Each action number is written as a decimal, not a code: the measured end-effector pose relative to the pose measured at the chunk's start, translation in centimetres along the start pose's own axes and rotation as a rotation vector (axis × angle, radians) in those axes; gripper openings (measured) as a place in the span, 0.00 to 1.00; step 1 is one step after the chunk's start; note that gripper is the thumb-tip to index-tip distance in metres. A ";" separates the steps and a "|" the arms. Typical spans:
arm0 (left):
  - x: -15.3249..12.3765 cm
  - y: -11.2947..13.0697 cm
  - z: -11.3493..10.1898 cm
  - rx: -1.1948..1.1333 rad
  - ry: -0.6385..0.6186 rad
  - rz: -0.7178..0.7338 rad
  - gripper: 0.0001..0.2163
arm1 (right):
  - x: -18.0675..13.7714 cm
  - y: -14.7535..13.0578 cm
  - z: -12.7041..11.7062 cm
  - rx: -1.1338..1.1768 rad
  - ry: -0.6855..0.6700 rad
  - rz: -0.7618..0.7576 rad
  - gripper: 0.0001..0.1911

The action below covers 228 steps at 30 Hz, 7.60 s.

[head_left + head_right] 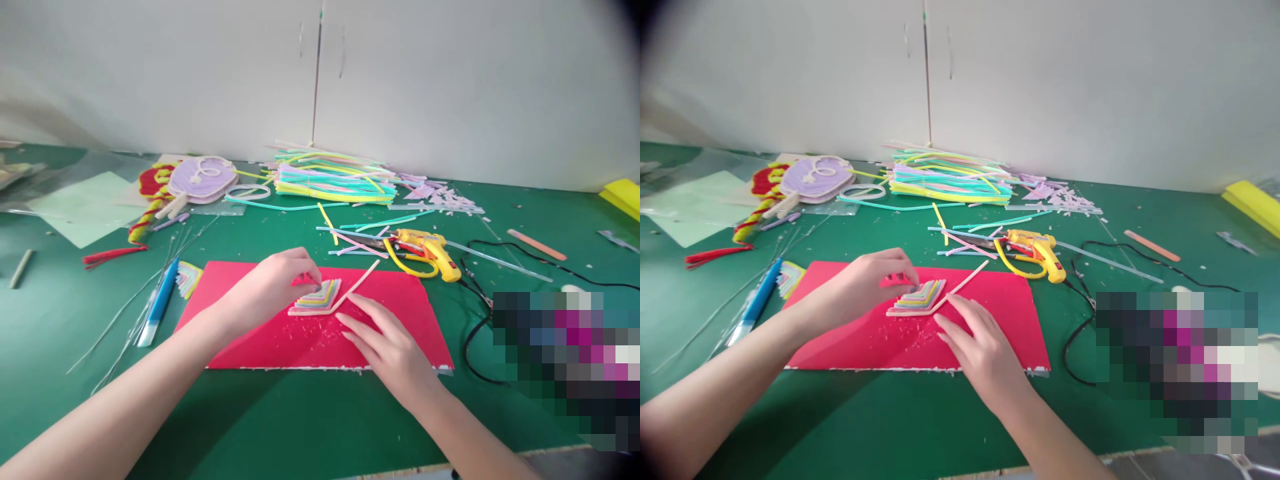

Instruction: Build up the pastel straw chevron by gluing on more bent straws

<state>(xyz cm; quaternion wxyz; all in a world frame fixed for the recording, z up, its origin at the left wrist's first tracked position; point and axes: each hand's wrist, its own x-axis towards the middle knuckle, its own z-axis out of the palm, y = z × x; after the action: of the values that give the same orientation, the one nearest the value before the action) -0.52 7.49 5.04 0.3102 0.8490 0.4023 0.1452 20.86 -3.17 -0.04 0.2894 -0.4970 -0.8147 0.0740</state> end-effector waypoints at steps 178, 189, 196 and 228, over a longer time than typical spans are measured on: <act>-2.8 -5.5 0.4 0.090 0.063 0.237 0.06 | 5.8 5.0 0.2 0.331 -0.223 0.026 0.03; -3.0 -6.4 0.1 0.065 0.071 0.181 0.08 | 5.9 4.8 0.1 0.322 -0.196 0.007 0.03; -2.8 -6.5 0.3 0.066 0.085 0.219 0.09 | 5.8 4.8 0.2 0.310 -0.190 -0.001 0.03; -2.7 -4.1 2.4 0.032 0.120 0.284 0.08 | 5.8 4.7 0.0 0.265 -0.146 -0.029 0.03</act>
<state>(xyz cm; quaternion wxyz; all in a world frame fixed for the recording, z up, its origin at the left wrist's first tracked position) -3.44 6.39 0.55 0.2484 0.8921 0.2981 0.2316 22.46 4.10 0.37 0.2934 -0.4361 -0.8237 0.2126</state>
